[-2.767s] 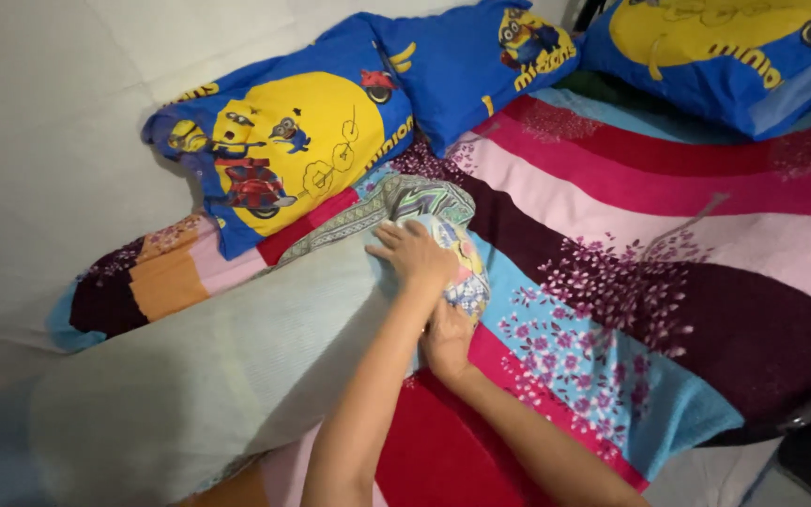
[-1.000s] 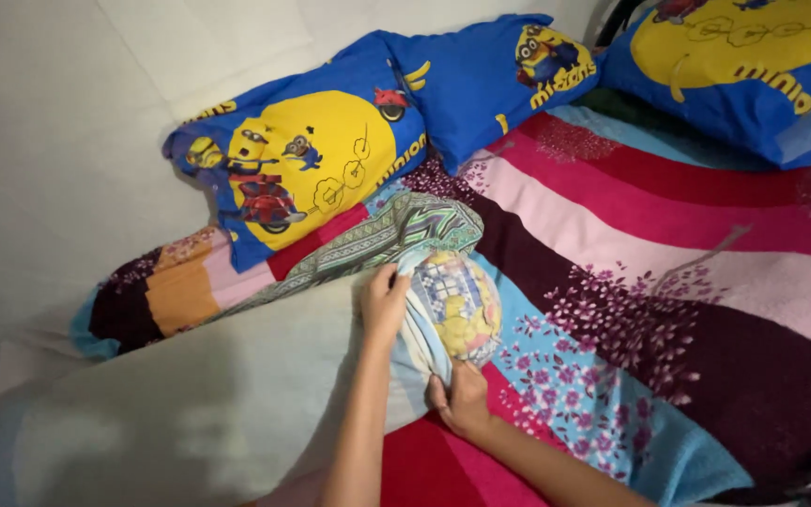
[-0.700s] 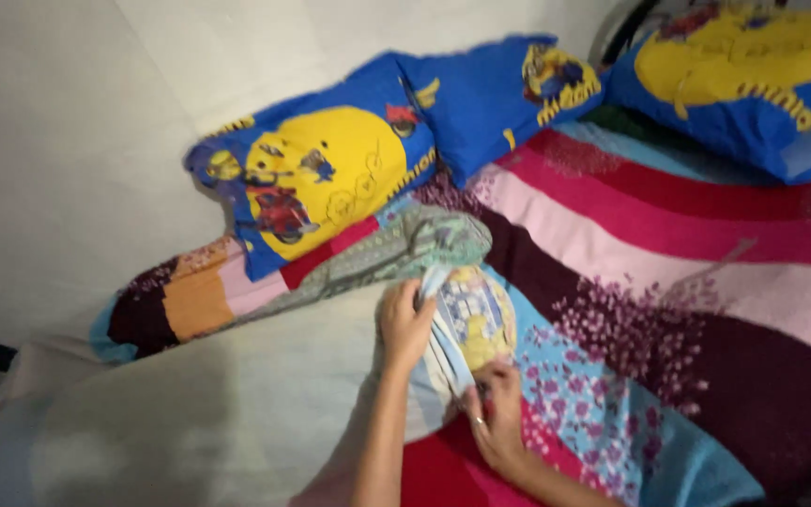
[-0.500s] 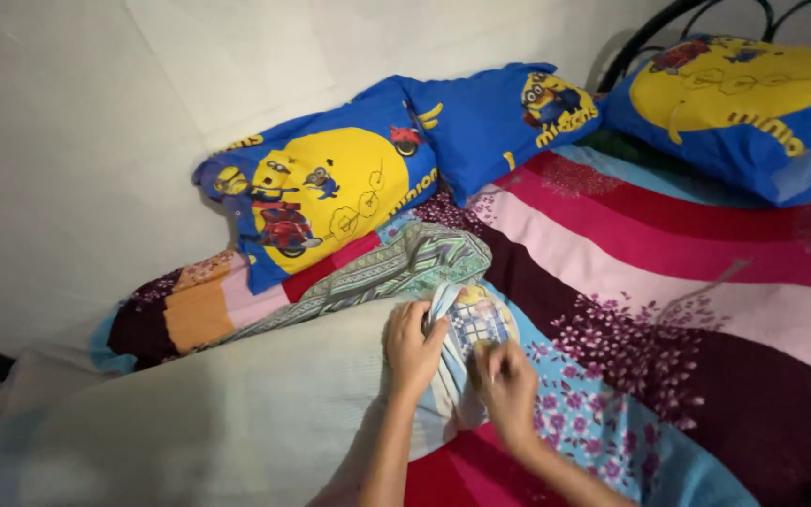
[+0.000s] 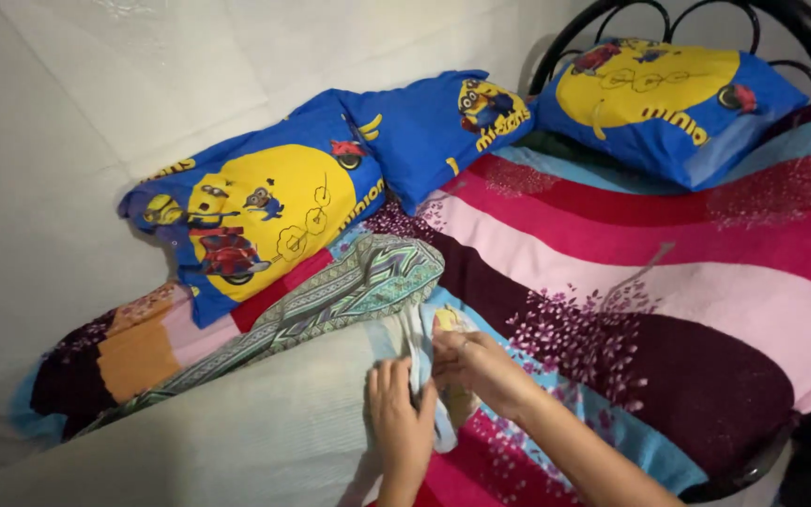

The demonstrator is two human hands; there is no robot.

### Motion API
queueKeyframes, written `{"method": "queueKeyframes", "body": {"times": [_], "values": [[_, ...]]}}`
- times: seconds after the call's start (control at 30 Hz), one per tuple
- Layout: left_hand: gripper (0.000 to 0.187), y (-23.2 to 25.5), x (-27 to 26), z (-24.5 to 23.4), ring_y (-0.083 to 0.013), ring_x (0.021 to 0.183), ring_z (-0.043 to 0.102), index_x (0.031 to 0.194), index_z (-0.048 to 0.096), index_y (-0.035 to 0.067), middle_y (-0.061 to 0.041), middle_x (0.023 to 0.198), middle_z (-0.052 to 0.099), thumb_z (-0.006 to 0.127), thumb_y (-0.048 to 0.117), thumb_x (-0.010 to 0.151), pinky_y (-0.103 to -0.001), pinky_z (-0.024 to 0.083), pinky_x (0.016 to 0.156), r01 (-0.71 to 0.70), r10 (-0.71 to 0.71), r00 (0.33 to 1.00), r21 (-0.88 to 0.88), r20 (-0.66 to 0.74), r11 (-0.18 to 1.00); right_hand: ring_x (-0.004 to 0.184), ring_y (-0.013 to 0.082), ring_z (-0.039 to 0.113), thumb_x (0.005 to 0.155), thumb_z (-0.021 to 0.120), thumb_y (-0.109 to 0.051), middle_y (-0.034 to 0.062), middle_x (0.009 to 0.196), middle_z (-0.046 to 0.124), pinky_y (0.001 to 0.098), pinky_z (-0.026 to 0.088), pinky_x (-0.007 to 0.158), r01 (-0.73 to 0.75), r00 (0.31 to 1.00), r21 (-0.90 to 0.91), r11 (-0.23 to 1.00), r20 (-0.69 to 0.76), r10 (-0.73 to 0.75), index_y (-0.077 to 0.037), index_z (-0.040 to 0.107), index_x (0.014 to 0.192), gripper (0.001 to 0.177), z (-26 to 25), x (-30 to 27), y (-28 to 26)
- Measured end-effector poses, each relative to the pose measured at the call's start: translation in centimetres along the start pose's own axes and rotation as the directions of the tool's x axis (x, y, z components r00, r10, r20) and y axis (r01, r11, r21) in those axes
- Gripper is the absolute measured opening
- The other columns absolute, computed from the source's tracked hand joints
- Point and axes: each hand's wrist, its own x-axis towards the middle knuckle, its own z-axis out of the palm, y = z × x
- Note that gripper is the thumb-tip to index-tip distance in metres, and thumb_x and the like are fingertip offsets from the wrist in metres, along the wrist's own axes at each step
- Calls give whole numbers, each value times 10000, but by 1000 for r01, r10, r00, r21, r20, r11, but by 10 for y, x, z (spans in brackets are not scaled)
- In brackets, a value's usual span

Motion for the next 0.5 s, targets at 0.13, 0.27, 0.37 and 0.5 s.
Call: {"method": "queueKeyframes", "body": {"times": [0.13,0.27,0.37,0.5], "values": [[218,23,-12,-12,-339,953,563,1091,625,47,-136,1024,614,633,154,902,-455,434,883,-63,62,998,-55,-22,997,792,253,533,971,626,-204,70,881,605,393,439,736,-146,981,222,964,159,112,-108,644,939,103,-19,19,18],[292,41,-27,-20,-352,959,548,1124,625,33,-147,1053,609,621,94,838,-478,434,854,-33,36,998,-78,46,996,755,271,657,855,743,-205,99,822,721,380,485,672,-282,950,234,930,-66,305,-110,689,924,129,3,35,29],[260,44,-54,-20,-338,975,580,1156,611,17,-141,1051,616,556,115,921,-475,421,963,-58,60,998,-125,9,990,614,300,676,943,735,-53,177,732,699,423,564,541,-113,968,359,926,-172,184,8,620,814,184,7,40,43],[204,6,-141,-4,-175,893,706,1075,661,152,-11,1024,738,720,199,886,-291,560,803,418,-410,904,-436,118,797,832,278,723,887,766,-115,139,962,761,441,605,816,-109,976,476,872,-117,186,-99,658,993,153,-1,55,51]]}}
